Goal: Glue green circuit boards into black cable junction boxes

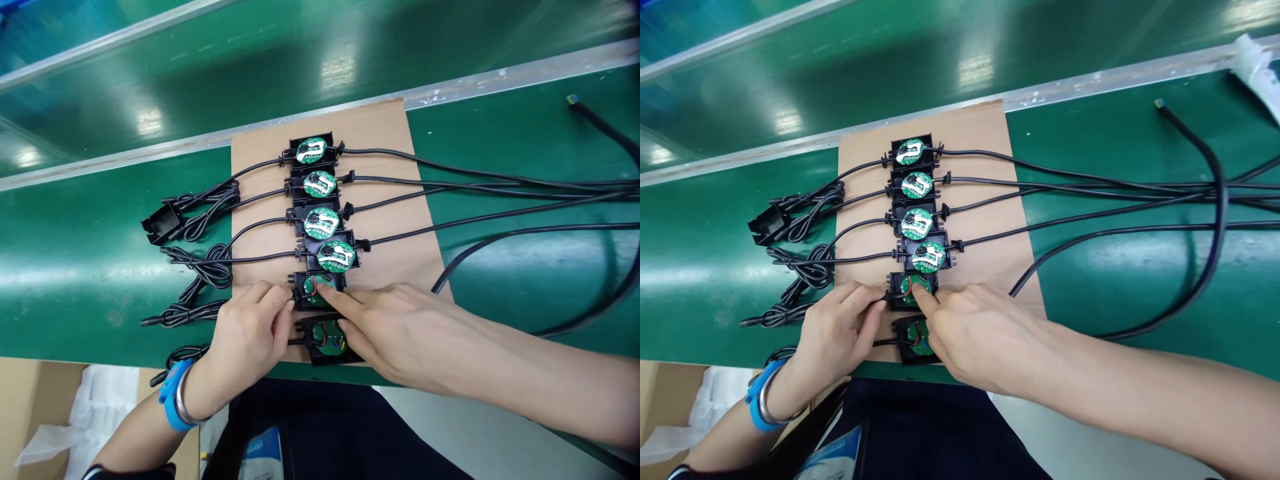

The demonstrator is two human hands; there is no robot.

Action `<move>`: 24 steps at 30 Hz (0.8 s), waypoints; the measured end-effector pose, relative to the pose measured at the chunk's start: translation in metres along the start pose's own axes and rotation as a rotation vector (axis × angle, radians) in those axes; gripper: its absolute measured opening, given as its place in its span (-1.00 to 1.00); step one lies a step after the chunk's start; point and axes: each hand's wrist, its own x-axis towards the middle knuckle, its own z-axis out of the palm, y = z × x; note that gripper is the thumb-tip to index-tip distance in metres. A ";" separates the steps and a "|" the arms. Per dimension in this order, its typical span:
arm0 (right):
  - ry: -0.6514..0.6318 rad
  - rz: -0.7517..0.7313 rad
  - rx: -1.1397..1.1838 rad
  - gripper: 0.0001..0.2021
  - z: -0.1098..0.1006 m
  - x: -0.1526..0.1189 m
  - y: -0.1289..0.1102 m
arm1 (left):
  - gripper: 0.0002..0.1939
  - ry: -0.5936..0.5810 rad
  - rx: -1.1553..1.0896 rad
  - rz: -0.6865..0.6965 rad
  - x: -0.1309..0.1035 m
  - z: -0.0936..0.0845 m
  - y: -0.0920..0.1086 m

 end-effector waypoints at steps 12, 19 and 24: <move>-0.128 0.018 0.034 -0.49 -0.004 0.013 -0.007 | -0.87 -0.030 -0.054 0.088 0.021 -0.011 -0.011; -0.085 0.036 0.038 -0.50 0.001 0.009 -0.008 | -0.78 0.035 0.144 0.136 0.016 -0.002 -0.010; -0.081 0.019 0.036 -0.49 0.003 0.009 -0.007 | -0.90 -0.276 -0.146 -0.060 0.029 -0.017 -0.023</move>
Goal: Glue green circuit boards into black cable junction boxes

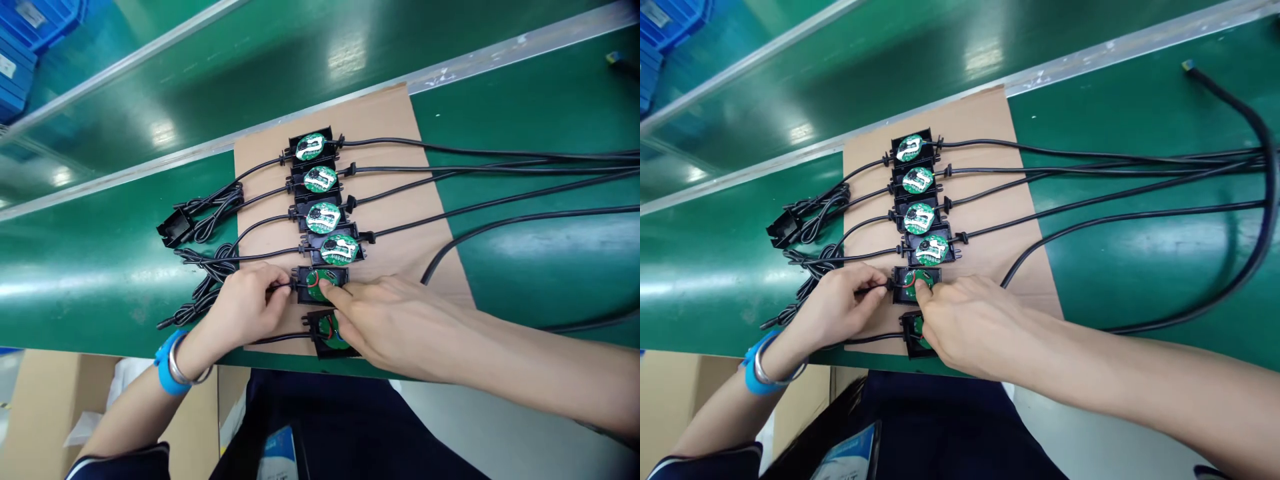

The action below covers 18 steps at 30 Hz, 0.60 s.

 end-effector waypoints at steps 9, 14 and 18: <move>0.066 -0.011 0.016 -0.52 0.001 0.001 0.001 | -0.93 0.053 -0.235 0.009 0.003 -0.003 0.002; 0.107 -0.024 0.006 -0.53 0.003 0.001 0.001 | -0.81 0.352 0.265 0.357 -0.006 0.013 0.002; 0.114 -0.031 0.009 -0.52 0.003 0.001 0.001 | -0.79 0.329 0.469 0.377 -0.009 0.018 0.001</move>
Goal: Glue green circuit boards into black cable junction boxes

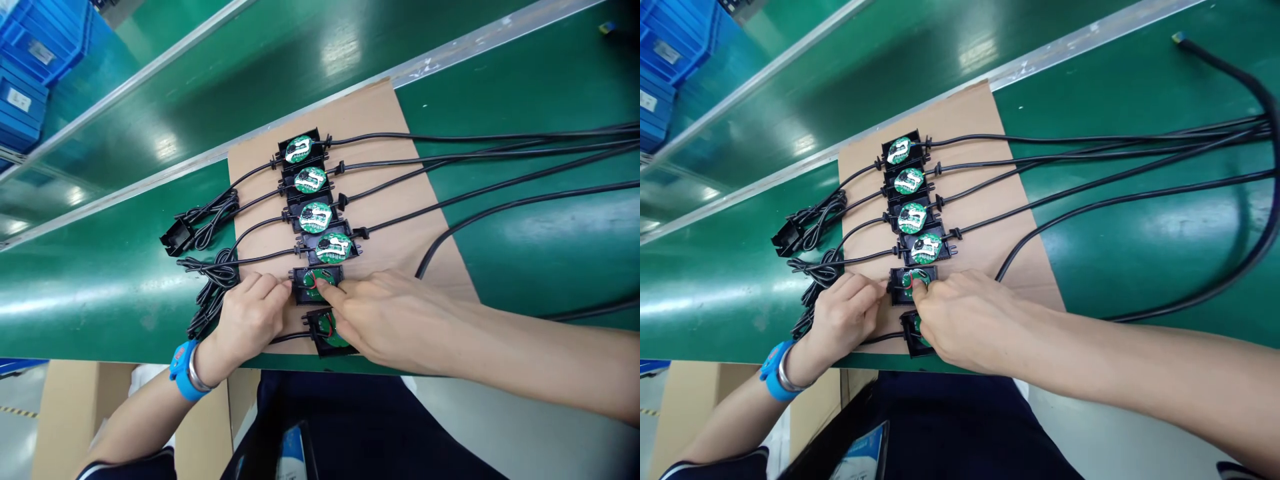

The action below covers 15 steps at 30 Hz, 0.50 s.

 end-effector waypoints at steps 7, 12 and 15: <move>-0.069 0.013 0.042 -0.56 -0.004 0.003 -0.001 | -0.77 -0.251 0.170 0.026 0.012 -0.008 0.006; -0.046 0.035 0.070 -0.61 -0.007 0.000 0.000 | -0.87 -0.191 0.019 -0.075 0.015 -0.019 0.012; -0.015 0.054 0.146 -0.62 -0.011 -0.009 0.006 | -0.88 -0.134 -0.139 0.040 0.014 -0.014 0.016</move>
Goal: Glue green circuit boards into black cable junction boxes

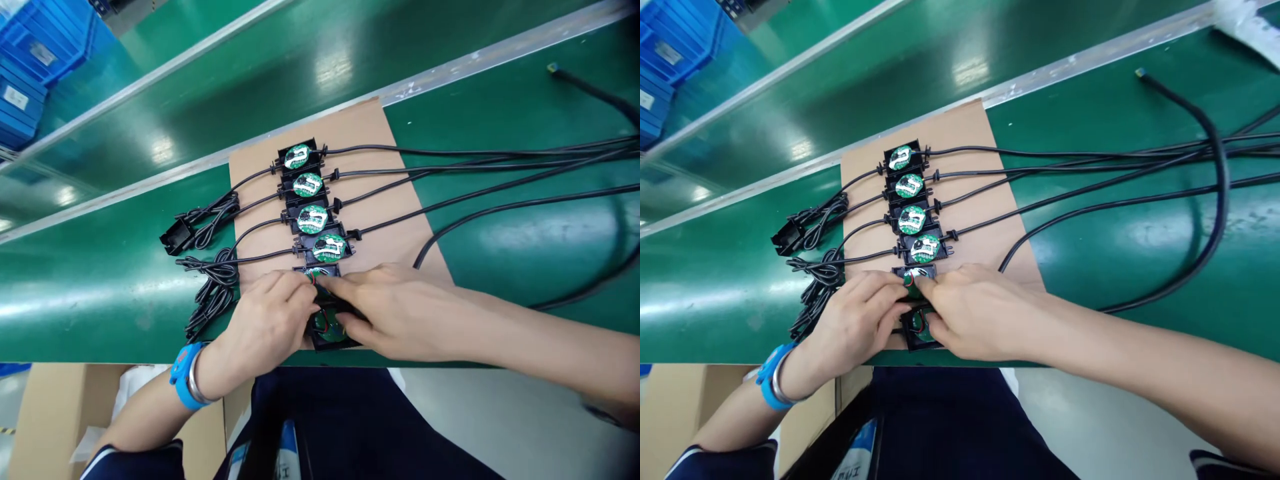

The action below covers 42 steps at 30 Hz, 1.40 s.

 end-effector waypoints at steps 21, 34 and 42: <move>0.416 0.145 0.004 -0.81 0.036 -0.016 0.015 | -0.70 0.004 0.054 0.157 0.002 0.017 0.005; 0.273 -0.033 -0.480 -0.83 0.027 -0.007 0.013 | -0.65 -0.142 0.154 0.115 0.014 0.013 0.017; 0.422 -0.060 -0.305 -0.83 0.030 -0.012 0.024 | -0.55 -0.067 0.114 0.056 0.000 0.018 0.023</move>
